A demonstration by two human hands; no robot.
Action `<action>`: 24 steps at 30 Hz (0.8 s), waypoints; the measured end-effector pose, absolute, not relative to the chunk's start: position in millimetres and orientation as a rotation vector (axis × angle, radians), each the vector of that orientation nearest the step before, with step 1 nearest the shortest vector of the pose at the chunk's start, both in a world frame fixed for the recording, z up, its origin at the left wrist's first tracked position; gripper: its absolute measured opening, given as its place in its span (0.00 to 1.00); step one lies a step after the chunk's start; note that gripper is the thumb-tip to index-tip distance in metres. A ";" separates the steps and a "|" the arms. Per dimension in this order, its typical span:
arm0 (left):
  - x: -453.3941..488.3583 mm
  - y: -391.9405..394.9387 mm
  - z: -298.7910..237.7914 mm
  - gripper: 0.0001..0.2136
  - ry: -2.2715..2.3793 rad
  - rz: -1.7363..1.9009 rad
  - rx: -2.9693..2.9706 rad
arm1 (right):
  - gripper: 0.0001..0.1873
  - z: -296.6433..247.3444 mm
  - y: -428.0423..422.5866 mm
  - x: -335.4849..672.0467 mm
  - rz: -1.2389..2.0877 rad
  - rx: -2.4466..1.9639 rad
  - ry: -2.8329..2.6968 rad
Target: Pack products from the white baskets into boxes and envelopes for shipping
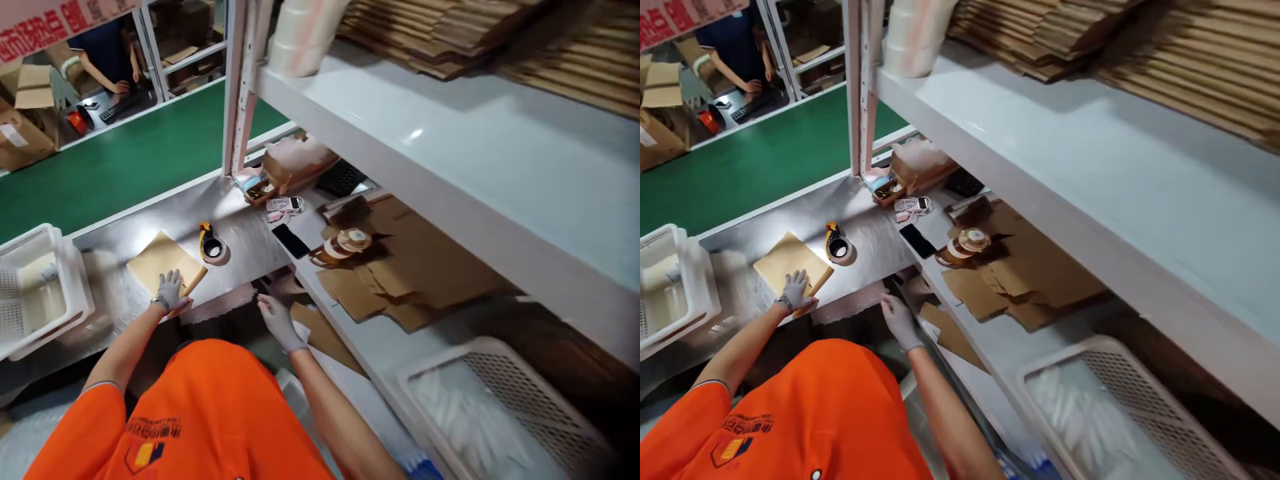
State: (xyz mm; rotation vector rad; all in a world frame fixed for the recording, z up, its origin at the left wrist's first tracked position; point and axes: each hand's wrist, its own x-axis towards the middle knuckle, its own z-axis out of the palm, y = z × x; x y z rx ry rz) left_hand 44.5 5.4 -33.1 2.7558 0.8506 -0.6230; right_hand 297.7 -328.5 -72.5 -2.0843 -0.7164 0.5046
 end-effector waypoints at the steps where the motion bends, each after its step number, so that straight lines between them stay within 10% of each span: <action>1: 41.1 6.2 -37.2 0.40 0.836 -0.581 2.748 | 0.19 -73.5 -291.3 280.9 0.568 -2.046 -0.820; 8: 30.2 14.3 -60.6 0.31 0.745 -0.400 2.699 | 0.28 -88.3 -147.0 183.4 0.721 -1.993 -1.277; 24: -33.7 -4.5 -102.2 0.26 0.503 -0.299 2.630 | 0.43 -98.7 -107.6 201.2 0.706 -2.469 -1.311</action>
